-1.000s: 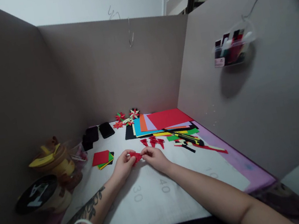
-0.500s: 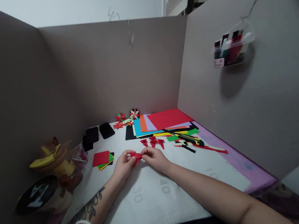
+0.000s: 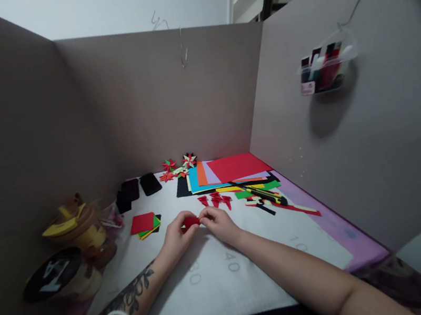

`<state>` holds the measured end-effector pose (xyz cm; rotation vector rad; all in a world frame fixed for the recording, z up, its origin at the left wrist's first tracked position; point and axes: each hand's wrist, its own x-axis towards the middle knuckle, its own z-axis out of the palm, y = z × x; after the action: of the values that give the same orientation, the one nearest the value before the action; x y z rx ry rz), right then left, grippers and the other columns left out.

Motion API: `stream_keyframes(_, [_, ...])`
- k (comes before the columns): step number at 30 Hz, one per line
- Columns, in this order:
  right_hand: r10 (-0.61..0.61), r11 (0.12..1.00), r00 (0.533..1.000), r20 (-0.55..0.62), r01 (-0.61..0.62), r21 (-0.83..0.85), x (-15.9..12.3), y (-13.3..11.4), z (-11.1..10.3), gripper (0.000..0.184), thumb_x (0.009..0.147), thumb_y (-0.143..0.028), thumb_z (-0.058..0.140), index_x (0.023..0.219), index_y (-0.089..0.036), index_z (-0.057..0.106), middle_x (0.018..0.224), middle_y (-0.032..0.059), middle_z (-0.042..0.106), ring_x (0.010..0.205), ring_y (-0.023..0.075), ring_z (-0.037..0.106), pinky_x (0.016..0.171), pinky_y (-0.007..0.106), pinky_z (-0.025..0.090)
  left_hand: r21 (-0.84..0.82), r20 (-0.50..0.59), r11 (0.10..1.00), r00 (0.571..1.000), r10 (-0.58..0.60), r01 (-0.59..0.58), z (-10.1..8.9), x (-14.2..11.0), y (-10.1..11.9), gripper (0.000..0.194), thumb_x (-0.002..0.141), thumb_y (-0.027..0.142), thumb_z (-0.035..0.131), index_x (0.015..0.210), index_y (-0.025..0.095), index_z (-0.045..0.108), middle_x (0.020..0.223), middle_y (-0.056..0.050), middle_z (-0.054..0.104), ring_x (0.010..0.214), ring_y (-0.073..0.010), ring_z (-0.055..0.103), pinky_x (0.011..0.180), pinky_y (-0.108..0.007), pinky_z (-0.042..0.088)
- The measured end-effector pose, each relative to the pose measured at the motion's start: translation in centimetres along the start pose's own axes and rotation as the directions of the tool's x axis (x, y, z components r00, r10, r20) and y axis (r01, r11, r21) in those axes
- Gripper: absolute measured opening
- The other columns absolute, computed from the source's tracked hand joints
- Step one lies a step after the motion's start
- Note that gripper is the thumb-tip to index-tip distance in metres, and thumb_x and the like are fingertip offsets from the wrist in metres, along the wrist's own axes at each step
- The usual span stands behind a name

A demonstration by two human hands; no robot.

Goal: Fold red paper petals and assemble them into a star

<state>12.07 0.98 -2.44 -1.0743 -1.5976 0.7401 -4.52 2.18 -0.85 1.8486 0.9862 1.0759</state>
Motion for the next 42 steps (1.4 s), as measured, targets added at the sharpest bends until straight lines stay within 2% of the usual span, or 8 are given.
stream_keyframes(2, [-0.035, 0.999, 0.999, -0.004, 0.035, -0.033, 0.0, -0.2, 0.0, 0.008, 0.078, -0.02, 0.053, 0.074, -0.02, 0.06, 0.074, 0.0001, 0.058, 0.072, 0.0141, 0.053, 0.068, 0.026, 0.041, 0.065, 0.017, 0.998, 1.0, 0.008, -0.009, -0.1, 0.1, 0.1, 0.014, 0.073, 0.027, 0.059, 0.082, 0.018, 0.063, 0.087, -0.005, 0.065, 0.081, -0.0179, 0.059, 0.071, -0.027, 0.047])
stream_keyframes(6, [-0.08, 0.996, 0.996, -0.025, 0.079, -0.032, -0.1, -0.3, 0.0, 0.008, 0.078, -0.019, 0.054, 0.074, -0.02, 0.061, 0.075, 0.0009, 0.058, 0.072, 0.0146, 0.054, 0.069, 0.027, 0.042, 0.066, -0.05, 0.998, 0.999, -0.005, 0.008, -0.3, 0.3, 0.2, 0.011, 0.072, 0.027, 0.061, 0.075, 0.018, 0.066, 0.08, -0.005, 0.066, 0.076, -0.0185, 0.06, 0.07, -0.028, 0.046])
stream_keyframes(12, [-0.046, 0.997, 0.997, -0.063, 0.05, 0.061, 0.0, 0.1, 0.1, 0.003, 0.074, -0.02, 0.058, 0.076, -0.02, 0.061, 0.076, 0.0005, 0.058, 0.072, 0.0144, 0.054, 0.068, 0.027, 0.043, 0.028, -0.097, 0.998, 0.994, 0.052, -0.049, -0.4, 0.2, 0.3, 0.012, 0.072, 0.03, 0.062, 0.073, 0.019, 0.067, 0.08, -0.006, 0.066, 0.074, -0.0173, 0.059, 0.067, -0.027, 0.045])
stream_keyframes(16, [-0.026, 0.997, 0.997, -0.066, 0.03, 0.072, 0.0, 0.0, 0.1, 0.001, 0.073, -0.02, 0.059, 0.072, -0.02, 0.06, 0.073, 0.0003, 0.058, 0.07, 0.0143, 0.055, 0.067, 0.027, 0.043, 0.061, -0.073, 0.995, 0.993, 0.089, -0.084, -0.3, 0.1, 0.5, 0.012, 0.072, 0.027, 0.063, 0.079, 0.019, 0.068, 0.082, -0.006, 0.066, 0.076, -0.0175, 0.059, 0.068, -0.027, 0.045])
stream_keyframes(20, [-0.03, 0.997, 0.998, -0.06, 0.035, 0.075, -0.1, -0.1, 0.1, 0.002, 0.073, -0.02, 0.059, 0.072, -0.02, 0.061, 0.075, 0.0012, 0.059, 0.072, 0.0148, 0.055, 0.068, 0.028, 0.044, 0.072, -0.064, 0.993, 0.993, 0.097, -0.093, -0.2, 0.0, 0.6, 0.01, 0.073, 0.027, 0.062, 0.075, 0.019, 0.068, 0.08, -0.006, 0.066, 0.075, -0.0178, 0.06, 0.069, -0.028, 0.046])
stream_keyframes(25, [0.024, 0.986, 0.997, -0.077, -0.011, 0.165, 0.0, 0.2, 0.4, 0.005, 0.072, -0.024, 0.061, 0.073, -0.019, 0.061, 0.073, 0.0011, 0.06, 0.07, 0.0148, 0.056, 0.066, 0.028, 0.045, 0.056, -0.086, 0.995, 0.992, 0.089, -0.084, -0.3, 0.0, 0.5, 0.011, 0.072, 0.029, 0.063, 0.073, 0.019, 0.068, 0.08, -0.006, 0.067, 0.077, -0.0184, 0.06, 0.072, -0.029, 0.046])
stream_keyframes(31, [0.041, 0.963, 0.992, -0.123, -0.007, 0.268, 0.0, 0.0, 0.6, 0.008, 0.069, -0.024, 0.066, 0.068, -0.019, 0.059, 0.072, 0.0023, 0.062, 0.072, 0.0159, 0.058, 0.068, 0.029, 0.047, -0.016, -0.124, 0.999, 0.992, 0.027, -0.029, -0.1, 0.0, 0.5, 0.012, 0.071, 0.029, 0.065, 0.069, 0.018, 0.065, 0.081, -0.006, 0.067, 0.076, -0.0175, 0.062, 0.07, -0.028, 0.047])
stream_keyframes(42, [0.096, 0.951, 0.98, -0.177, -0.037, 0.307, -0.2, -0.4, 1.0, 0.012, 0.068, -0.023, 0.065, 0.065, -0.018, 0.054, 0.066, 0.0005, 0.058, 0.065, 0.0145, 0.055, 0.064, 0.028, 0.044, -0.1, -0.155, 0.995, 0.987, -0.041, 0.025, 0.2, 0.1, 0.8, 0.019, 0.07, 0.028, 0.065, 0.062, 0.016, 0.053, 0.075, -0.004, 0.065, 0.07, -0.0146, 0.06, 0.066, -0.026, 0.046])
